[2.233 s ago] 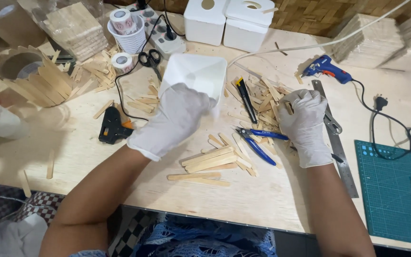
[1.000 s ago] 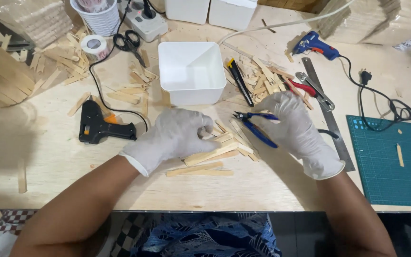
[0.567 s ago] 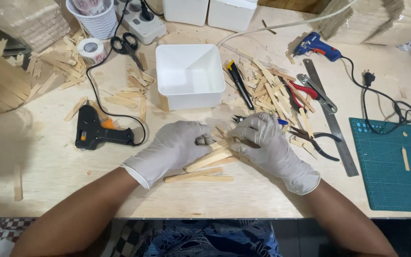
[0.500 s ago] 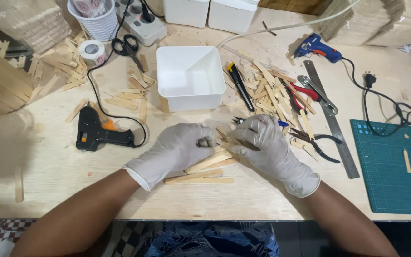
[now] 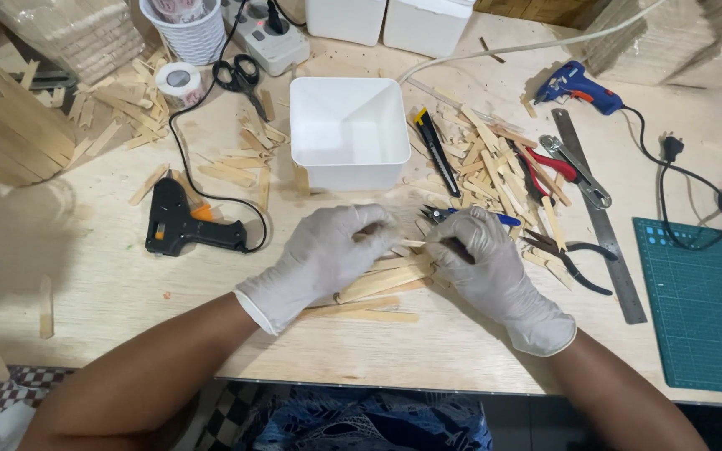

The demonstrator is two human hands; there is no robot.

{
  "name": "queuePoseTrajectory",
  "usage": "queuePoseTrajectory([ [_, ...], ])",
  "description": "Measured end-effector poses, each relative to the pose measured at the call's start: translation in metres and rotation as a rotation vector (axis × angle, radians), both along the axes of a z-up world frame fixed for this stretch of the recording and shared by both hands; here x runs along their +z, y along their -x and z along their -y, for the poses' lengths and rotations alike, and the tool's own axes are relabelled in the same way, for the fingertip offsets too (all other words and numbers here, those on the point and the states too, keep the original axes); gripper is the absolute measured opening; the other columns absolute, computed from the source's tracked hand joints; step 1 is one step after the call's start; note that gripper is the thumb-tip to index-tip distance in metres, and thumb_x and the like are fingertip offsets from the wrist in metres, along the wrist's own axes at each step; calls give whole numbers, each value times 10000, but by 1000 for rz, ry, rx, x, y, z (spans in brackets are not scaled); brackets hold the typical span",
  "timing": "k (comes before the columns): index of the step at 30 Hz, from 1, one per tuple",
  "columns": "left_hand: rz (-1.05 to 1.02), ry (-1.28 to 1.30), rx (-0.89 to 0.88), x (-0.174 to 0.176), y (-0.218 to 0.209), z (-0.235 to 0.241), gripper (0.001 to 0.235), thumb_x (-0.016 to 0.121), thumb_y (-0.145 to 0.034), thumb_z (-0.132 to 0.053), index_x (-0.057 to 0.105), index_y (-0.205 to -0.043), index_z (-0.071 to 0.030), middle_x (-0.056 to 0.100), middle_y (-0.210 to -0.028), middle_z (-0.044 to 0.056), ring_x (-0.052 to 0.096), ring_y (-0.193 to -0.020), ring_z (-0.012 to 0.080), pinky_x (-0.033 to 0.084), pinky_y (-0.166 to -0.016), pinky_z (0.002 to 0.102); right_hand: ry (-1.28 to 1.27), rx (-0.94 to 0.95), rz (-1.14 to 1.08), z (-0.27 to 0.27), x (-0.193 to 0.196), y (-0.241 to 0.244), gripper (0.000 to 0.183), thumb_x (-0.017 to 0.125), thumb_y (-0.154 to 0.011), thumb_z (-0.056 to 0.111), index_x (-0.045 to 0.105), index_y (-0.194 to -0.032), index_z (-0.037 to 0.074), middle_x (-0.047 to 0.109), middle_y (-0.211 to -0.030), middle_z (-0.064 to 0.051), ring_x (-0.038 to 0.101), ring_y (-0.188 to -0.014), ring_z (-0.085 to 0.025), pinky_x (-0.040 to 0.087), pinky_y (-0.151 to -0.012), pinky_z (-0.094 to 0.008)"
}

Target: The person assembles a small box by attaching wooden sticks to the sides of a white plastic container. They use pliers to trim the sticks and a hot glue gun to secure them in place, working one side at a time.

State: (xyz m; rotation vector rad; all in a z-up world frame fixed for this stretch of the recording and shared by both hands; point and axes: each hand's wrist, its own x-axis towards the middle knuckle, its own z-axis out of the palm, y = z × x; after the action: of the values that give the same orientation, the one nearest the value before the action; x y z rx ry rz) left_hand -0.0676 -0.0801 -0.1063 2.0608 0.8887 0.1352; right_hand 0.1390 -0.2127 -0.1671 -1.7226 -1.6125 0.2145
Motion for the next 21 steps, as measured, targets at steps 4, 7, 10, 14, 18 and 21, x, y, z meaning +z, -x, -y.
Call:
queuePoseTrajectory([
  [4,382,185,122,-21,0,-3,369,511,-1028,-459,780,-964,-215,761,-725,28,742,-800,155,600,-809,324,38,-128,-202,0,-3,2,86,797,-889,163,772,-970,159,707,-904,-65,688,-946,-257,531,-909,-399],
  [7,636,252,166,-17,-3,1,362,543,-1050,-374,768,-892,-139,764,-688,52,761,-746,149,620,-753,299,64,-185,-301,-1,8,7,109,820,-855,128,786,-958,143,693,-892,-94,704,-914,-270,544,-900,-386],
  [10,732,307,177,-17,0,1,336,580,-1037,-328,784,-941,-79,796,-842,115,767,-810,195,647,-725,326,62,-202,-308,0,17,8,118,830,-850,122,795,-958,154,684,-885,-81,706,-909,-249,548,-909,-367],
  [14,710,50,167,-14,4,-2,253,634,-1009,-269,784,-861,-129,749,-675,66,737,-684,145,612,-693,287,-14,-168,-240,3,14,5,91,831,-852,161,792,-932,144,685,-907,-96,699,-931,-278,541,-903,-397],
  [18,872,-747,-12,-18,12,-23,273,639,-1018,-319,768,-929,-96,668,-687,96,692,-666,316,573,-643,407,-134,-109,-54,6,12,-2,87,802,-891,211,777,-875,130,679,-856,-88,675,-927,-319,539,-899,-415],
  [21,934,-1057,63,-8,3,-38,262,571,-1058,-249,733,-1090,-46,682,-833,118,684,-747,332,574,-694,434,-176,-167,-92,4,25,0,157,751,-952,256,783,-919,105,699,-872,-104,655,-916,-311,514,-923,-446],
])
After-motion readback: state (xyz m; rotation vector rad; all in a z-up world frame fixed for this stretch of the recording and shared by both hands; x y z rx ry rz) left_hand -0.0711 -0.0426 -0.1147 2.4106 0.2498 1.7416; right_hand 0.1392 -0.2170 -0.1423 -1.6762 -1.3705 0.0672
